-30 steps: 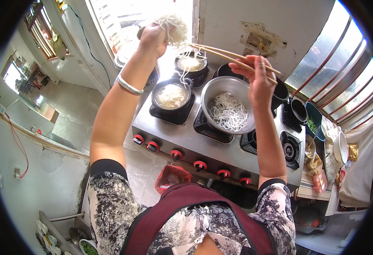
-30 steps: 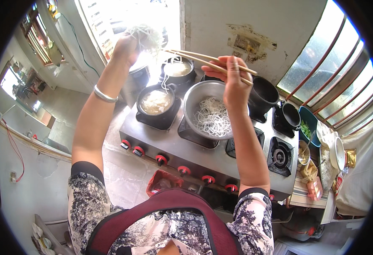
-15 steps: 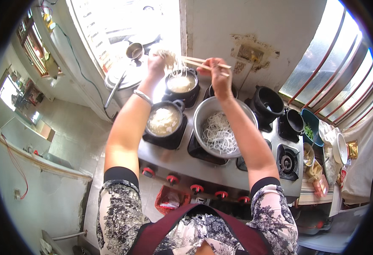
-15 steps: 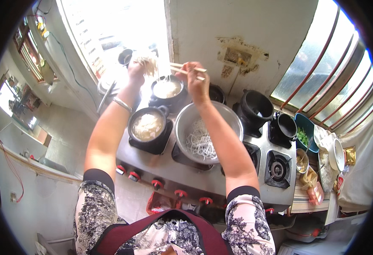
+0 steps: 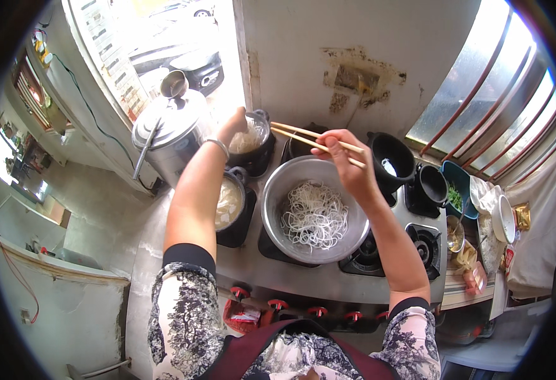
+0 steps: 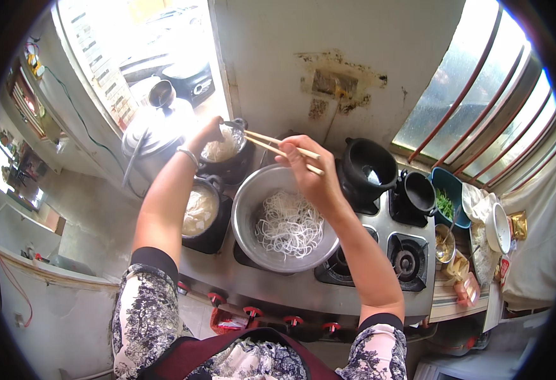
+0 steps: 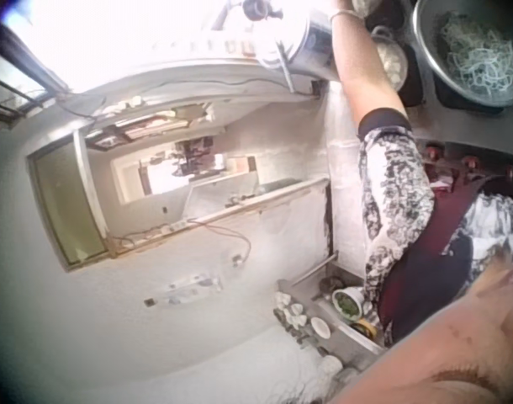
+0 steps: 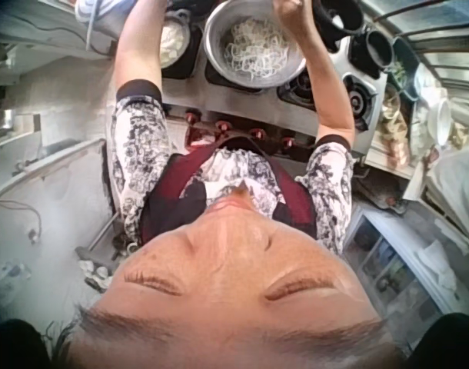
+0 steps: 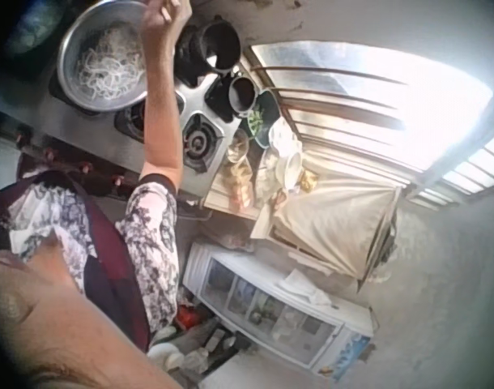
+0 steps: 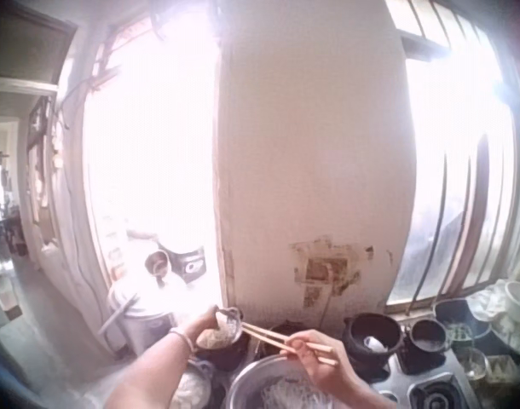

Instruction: The person adds a yellow paste to a pot on the stove, then uses chopsticks to transfer white noodles from a bowl into two boiling pots. They stir the noodles in the pots and ladle broth into a small pot.

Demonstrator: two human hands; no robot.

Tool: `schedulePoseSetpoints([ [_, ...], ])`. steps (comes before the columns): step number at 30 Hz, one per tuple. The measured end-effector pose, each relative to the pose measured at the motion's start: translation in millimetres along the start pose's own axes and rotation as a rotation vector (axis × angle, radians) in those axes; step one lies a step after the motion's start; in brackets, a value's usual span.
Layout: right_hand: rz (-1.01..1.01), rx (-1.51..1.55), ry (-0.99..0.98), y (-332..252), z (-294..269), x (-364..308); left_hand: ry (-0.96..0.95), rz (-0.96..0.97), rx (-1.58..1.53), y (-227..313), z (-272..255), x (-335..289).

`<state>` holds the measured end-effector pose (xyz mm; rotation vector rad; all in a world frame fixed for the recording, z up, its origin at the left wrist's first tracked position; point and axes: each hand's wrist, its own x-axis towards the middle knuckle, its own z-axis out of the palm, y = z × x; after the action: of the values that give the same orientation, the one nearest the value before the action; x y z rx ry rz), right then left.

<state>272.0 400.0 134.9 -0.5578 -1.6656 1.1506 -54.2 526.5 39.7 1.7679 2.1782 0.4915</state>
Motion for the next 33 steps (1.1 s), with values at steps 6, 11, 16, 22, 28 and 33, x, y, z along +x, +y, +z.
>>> schedulePoseSetpoints([
  [6,-0.09,-0.103,0.027,-32.9,-28.4,-38.4,0.073,0.035,0.031,31.7,-49.6,-26.2],
  [11,-0.04,-0.118,0.147,-53.7,-50.8,-86.6,0.285,0.375,-0.544,68.2,-52.4,-103.0],
  [16,0.137,-0.147,0.169,-60.5,-77.8,-130.9,0.157,0.243,-1.353,75.3,5.8,-304.6],
  [22,0.251,-0.032,0.165,-30.9,-59.0,-134.5,0.32,-0.261,-1.612,98.5,100.1,-332.9],
  [28,0.285,0.079,0.076,-6.9,-29.9,-121.7,0.484,-0.182,-1.717,135.0,112.9,-305.8],
  [33,0.228,0.039,0.159,-30.6,-42.2,-128.3,0.527,0.041,-1.819,130.9,67.3,-333.0],
])
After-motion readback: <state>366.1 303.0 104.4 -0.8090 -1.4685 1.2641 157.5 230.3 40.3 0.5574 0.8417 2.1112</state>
